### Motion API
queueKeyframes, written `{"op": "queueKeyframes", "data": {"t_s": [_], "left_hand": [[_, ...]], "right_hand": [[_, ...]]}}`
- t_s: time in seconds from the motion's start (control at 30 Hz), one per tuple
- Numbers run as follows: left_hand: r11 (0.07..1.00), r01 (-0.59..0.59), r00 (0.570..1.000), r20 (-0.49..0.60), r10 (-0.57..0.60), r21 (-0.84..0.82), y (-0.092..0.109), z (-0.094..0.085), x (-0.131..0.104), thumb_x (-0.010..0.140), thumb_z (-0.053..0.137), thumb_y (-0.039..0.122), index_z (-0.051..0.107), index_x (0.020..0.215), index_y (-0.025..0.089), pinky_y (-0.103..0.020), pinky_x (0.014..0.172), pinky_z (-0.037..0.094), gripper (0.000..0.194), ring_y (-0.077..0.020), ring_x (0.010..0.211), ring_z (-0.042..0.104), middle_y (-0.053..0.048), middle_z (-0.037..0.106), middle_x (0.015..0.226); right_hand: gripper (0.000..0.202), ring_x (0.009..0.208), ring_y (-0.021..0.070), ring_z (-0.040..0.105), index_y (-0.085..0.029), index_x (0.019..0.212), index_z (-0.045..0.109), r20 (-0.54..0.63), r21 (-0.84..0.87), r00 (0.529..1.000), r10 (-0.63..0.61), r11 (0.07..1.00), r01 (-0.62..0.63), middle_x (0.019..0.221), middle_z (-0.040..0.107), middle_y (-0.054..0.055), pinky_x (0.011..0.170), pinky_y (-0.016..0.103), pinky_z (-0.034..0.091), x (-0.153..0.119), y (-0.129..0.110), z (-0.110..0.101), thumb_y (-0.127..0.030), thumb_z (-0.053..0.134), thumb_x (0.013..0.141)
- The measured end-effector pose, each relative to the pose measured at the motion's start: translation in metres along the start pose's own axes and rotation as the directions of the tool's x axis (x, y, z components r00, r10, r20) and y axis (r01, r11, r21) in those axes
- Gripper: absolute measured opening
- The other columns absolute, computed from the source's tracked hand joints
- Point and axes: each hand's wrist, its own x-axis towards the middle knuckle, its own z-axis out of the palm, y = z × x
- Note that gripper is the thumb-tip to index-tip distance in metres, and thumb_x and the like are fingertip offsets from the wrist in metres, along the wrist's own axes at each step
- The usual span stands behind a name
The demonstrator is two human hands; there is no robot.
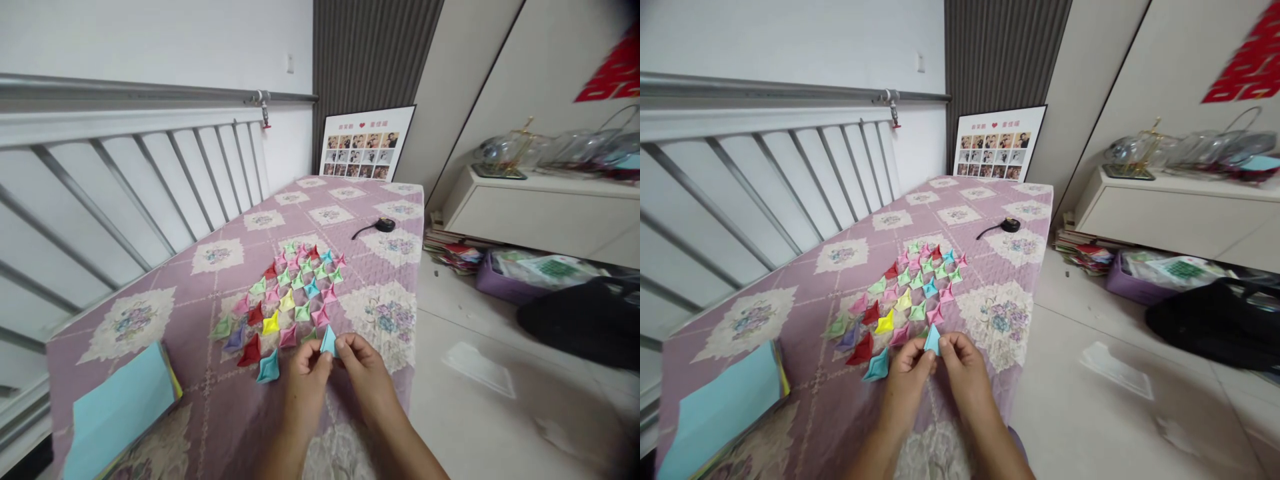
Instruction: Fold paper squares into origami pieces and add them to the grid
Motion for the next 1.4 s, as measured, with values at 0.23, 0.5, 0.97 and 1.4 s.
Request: {"op": "queueKeyframes", "data": {"t_s": [0.23,0.5,0.97,1.4], "left_hand": [[1.0,0.014,1.0,-0.028,-0.014,0.003,0.002,-0.002,0.0,0.082,0.056,0.034,0.064,0.093,0.017,-0.022,0.065,0.041,0.021,-0.0125,0.066,0.052,0.001,0.057,0.07],[1.0,0.009,1.0,0.02,-0.009,-0.006,-0.001,0.002,-0.001,0.081,0.057,0.03,0.063,0.095,0.018,-0.023,0.068,0.042,0.02,-0.0141,0.074,0.055,-0.001,0.062,0.081],[1.0,-0.024,0.997,-0.067,0.024,-0.005,-0.002,-0.002,0.0,0.083,0.054,0.033,0.058,0.085,0.019,-0.023,0.066,0.042,0.014,-0.0131,0.07,0.052,0.001,0.057,0.075],[0.991,-0.121,0.99,-0.07,0.125,0.05,0.006,0.001,-0.005,0.083,0.055,0.026,0.058,0.083,0.018,-0.022,0.069,0.042,0.009,-0.0128,0.071,0.053,0.001,0.059,0.076]], "right_hand": [[0.039,0.063,0.0145,0.049,-0.019,0.07,0.06,0.05,-0.128,0.999,-0.014,0.992,0.02,0.065,0.056,0.0,0.062,0.026,0.042,0.002,-0.003,-0.009,-0.057,0.065,0.073],[0.036,0.061,0.0126,0.046,-0.018,0.075,0.063,0.035,-0.017,0.997,0.069,0.997,-0.069,0.066,0.056,0.0,0.058,0.024,0.04,0.001,-0.001,-0.01,-0.053,0.071,0.07],[0.031,0.065,0.0134,0.048,-0.018,0.074,0.061,0.043,0.062,0.994,0.097,0.993,-0.099,0.068,0.056,-0.001,0.063,0.025,0.04,-0.001,-0.001,-0.005,-0.047,0.072,0.071],[0.036,0.069,0.014,0.05,-0.019,0.083,0.064,0.011,0.07,0.996,0.084,0.994,-0.085,0.074,0.06,0.0,0.064,0.025,0.041,-0.003,-0.005,-0.011,-0.047,0.077,0.065]]}}
